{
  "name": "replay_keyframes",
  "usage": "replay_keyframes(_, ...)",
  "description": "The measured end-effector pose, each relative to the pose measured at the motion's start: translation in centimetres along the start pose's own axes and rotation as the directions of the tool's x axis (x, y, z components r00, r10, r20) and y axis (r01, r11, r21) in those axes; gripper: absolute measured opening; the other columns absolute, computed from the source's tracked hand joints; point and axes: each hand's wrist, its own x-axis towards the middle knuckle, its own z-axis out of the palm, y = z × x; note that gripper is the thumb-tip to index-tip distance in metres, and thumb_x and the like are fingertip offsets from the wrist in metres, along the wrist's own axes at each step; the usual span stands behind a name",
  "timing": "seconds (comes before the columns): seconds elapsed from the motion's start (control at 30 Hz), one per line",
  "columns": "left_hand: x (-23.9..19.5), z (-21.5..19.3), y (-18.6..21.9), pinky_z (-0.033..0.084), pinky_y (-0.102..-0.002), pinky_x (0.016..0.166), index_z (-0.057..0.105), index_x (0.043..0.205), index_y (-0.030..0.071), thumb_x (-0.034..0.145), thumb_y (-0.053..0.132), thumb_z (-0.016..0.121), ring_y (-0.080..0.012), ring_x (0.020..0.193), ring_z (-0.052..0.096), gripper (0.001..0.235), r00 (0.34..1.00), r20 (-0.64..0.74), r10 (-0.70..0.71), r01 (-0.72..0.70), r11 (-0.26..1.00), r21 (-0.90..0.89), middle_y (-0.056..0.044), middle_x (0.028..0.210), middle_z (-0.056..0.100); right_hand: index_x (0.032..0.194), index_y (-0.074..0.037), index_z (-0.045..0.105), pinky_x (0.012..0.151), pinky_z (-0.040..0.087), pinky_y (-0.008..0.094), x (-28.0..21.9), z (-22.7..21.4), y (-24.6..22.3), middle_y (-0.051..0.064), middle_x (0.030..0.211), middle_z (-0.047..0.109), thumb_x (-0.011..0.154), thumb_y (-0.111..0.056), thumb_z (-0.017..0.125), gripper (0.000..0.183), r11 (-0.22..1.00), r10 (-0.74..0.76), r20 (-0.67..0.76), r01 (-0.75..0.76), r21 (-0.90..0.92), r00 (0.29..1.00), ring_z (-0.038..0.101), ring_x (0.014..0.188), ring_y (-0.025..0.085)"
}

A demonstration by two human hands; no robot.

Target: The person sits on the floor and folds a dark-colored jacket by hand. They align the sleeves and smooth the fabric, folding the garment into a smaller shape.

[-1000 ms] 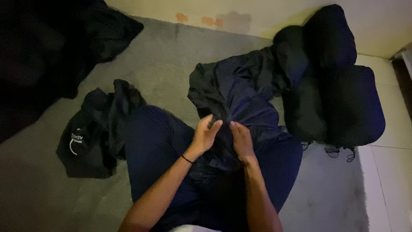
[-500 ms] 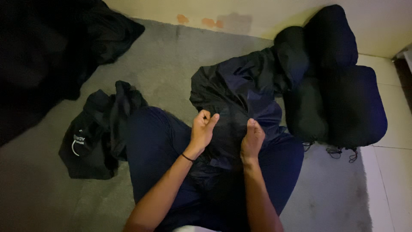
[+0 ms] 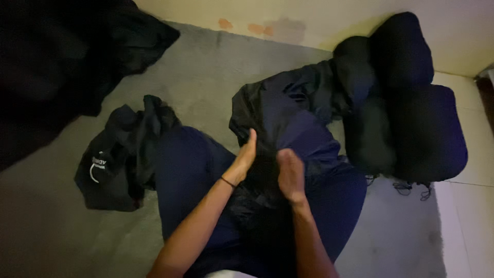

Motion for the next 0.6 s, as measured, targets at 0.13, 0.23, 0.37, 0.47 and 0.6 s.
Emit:
replay_keyframes(0.13, 6.9, -1.5, -3.5, 0.047, -0.047, 0.121, 0.046, 0.166, 0.002, 0.097, 0.083, 0.057, -0.0376, 0.151, 0.053, 0.107, 0.995, -0.088, -0.051, 0.016, 0.933, -0.360, -0.025, 0.165, 0.051, 0.090, -0.006, 0.076, 0.084, 0.053, 0.030, 4.3, -5.1, -9.7, -0.008, 0.092, 0.070, 0.110, -0.015, 0.062, 0.026, 0.223, 0.319, 0.557, -0.632, 0.742, 0.767, 0.066, 0.093, 0.006)
replay_keyframes(0.23, 14.8, -2.5, -7.4, 0.046, -0.050, 0.121, 0.055, 0.157, -0.002, 0.114, 0.059, 0.049, -0.0446, 0.149, 0.055, 0.075, 0.993, -0.064, 0.104, -0.088, 0.974, 0.208, -0.027, 0.157, 0.060, 0.086, -0.010, 0.075, 0.070, 0.046, 0.027, 5.8, -8.5, -12.9, -0.006, 0.080, 0.065, 0.107, -0.025, 0.069, 0.026, 0.136, -0.171, 0.785, -0.775, 0.618, 0.596, 0.057, 0.074, 0.008)
replay_keyframes(0.37, 19.1, 1.9, -1.4, 0.022, -0.041, 0.135, 0.034, 0.163, 0.015, 0.108, 0.042, 0.056, -0.0271, 0.156, 0.035, 0.066, 0.650, 0.435, 0.623, -0.737, 0.657, 0.159, -0.009, 0.173, 0.034, 0.100, -0.010, 0.056, 0.075, 0.043, 0.032, 8.5, -11.8, -17.0, 0.003, 0.089, 0.054, 0.117, -0.040, 0.051, 0.035, 0.306, -0.827, 0.534, -0.656, 0.689, 0.175, 0.054, 0.081, 0.014)
replay_keyframes(0.47, 25.5, -0.6, -3.7, 0.012, -0.046, 0.139, 0.025, 0.171, 0.019, 0.112, 0.040, 0.046, -0.0249, 0.167, 0.023, 0.066, 0.727, 0.489, 0.482, -0.385, 0.876, -0.292, -0.004, 0.181, 0.024, 0.106, -0.006, 0.058, 0.080, 0.047, 0.033, 8.3, -11.1, -17.5, 0.008, 0.092, 0.058, 0.117, -0.038, 0.048, 0.036, 0.245, -0.908, 0.407, -0.664, 0.707, 0.098, 0.058, 0.085, 0.017)
replay_keyframes(0.6, 12.0, -0.2, 14.9, 0.052, -0.042, 0.111, 0.069, 0.142, 0.011, 0.110, 0.044, 0.039, -0.0316, 0.128, 0.070, 0.055, 0.986, 0.127, 0.109, -0.116, 0.992, 0.048, -0.017, 0.134, 0.073, 0.106, -0.012, 0.062, 0.074, 0.039, 0.023, 6.0, -9.2, -14.2, -0.008, 0.091, 0.053, 0.115, -0.038, 0.059, 0.028, 0.309, -0.747, 0.652, -0.801, 0.513, 0.129, 0.046, 0.084, 0.002)
